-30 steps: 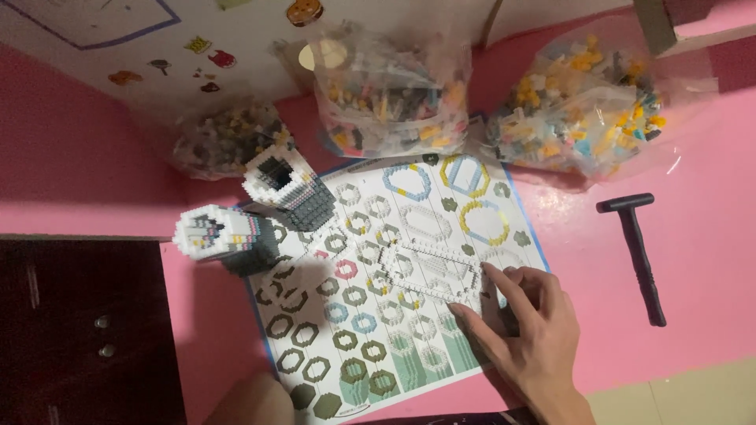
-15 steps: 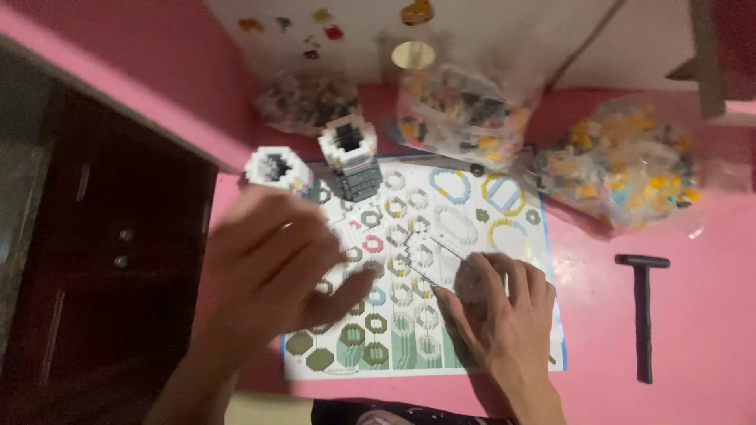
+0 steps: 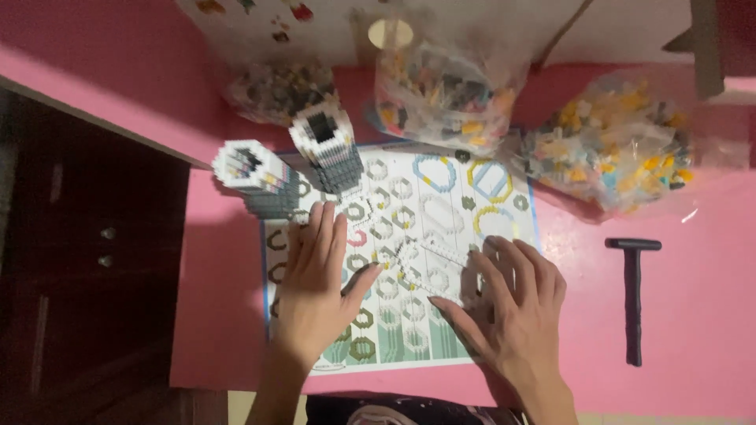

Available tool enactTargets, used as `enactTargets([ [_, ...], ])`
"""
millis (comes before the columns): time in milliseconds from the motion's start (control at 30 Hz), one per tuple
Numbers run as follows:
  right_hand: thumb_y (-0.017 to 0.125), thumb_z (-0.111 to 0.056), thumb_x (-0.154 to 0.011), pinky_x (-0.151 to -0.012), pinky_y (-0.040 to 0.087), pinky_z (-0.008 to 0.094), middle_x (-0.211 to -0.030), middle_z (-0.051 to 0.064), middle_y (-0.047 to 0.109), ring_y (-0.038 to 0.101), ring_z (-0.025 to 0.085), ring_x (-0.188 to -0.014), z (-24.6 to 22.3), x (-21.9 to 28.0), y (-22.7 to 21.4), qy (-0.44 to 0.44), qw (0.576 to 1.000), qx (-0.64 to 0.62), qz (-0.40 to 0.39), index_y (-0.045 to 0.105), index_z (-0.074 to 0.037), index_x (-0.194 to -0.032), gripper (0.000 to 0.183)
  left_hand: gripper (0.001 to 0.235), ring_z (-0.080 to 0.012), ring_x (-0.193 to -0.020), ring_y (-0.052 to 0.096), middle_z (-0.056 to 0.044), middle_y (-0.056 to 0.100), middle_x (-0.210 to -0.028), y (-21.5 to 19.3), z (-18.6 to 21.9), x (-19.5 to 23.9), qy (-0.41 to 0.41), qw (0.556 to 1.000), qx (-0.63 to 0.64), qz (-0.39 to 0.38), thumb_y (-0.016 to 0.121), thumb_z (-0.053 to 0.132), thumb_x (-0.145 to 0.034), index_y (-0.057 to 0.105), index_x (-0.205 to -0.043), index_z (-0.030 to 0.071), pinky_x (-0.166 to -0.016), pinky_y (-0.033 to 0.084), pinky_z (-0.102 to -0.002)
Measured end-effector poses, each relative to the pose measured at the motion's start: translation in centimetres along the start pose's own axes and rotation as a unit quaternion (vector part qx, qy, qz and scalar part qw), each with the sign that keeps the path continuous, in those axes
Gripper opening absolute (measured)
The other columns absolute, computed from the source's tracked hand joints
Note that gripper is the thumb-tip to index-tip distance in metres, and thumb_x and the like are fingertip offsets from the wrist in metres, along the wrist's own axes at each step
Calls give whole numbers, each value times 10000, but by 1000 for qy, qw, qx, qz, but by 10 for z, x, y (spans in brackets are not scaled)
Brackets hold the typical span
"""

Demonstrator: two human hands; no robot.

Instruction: Assembling a 3D model using small interlocking plastic blocks and a rubber mallet

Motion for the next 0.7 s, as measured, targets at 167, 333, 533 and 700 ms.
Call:
enactTargets([
  [167, 866, -638, -834, -1123, 423, 550, -1323, 153, 650, 619, 371, -1254, -9, 5, -11, -44, 998, -26, 21, 636, -65, -1143, 690, 796, -393, -1560, 424, -226, 482, -1631, 15, -3, 8, 73, 996, 46, -22, 776, 432, -1014, 430, -1537, -60, -1322, 355, -535],
  [333, 942, -721, -716, -1047, 495, 519, -1220, 173, 696, 654, 355, -1160, 7, 47, -28, -53, 994, -66, 64, 633, -35, -1148, 868, 780, -361, -1467, 573, -226, 599, -1537, 15, 3, 5, 137, 983, 116, -32, 852, 373, -981, 468, -1515, -45, -1264, 461, -522],
  [533, 894, -610, -773, -907, 534, 514, -1054, 235, 699, 647, 389, -1007, 30, 89, -22, -24, 992, -35, 122, 627, 59, -1062, 776, 1044, -280, -1557, 472, -111, 501, -1645, 13, -5, -3, 188, 968, 164, -29, 1018, 406, -901, 334, -1625, 91, -1359, 399, -440],
  [700, 988, -587, -705, -778, 538, 506, -1046, 311, 616, 594, 407, -915, 46, 109, -17, 17, 985, -41, 166, 561, 138, -1041, 905, 1285, -323, -1665, 306, -125, 319, -1770, 11, -36, -12, 185, 978, 62, -78, 1021, 731, -871, 230, -1700, 151, -1427, 163, -577],
])
Point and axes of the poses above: each hand's wrist, its own x-axis away from the middle knuckle, its own y-axis out of the palm, z = x × y, the point moved 4 cm from there along -x, towards the middle knuckle
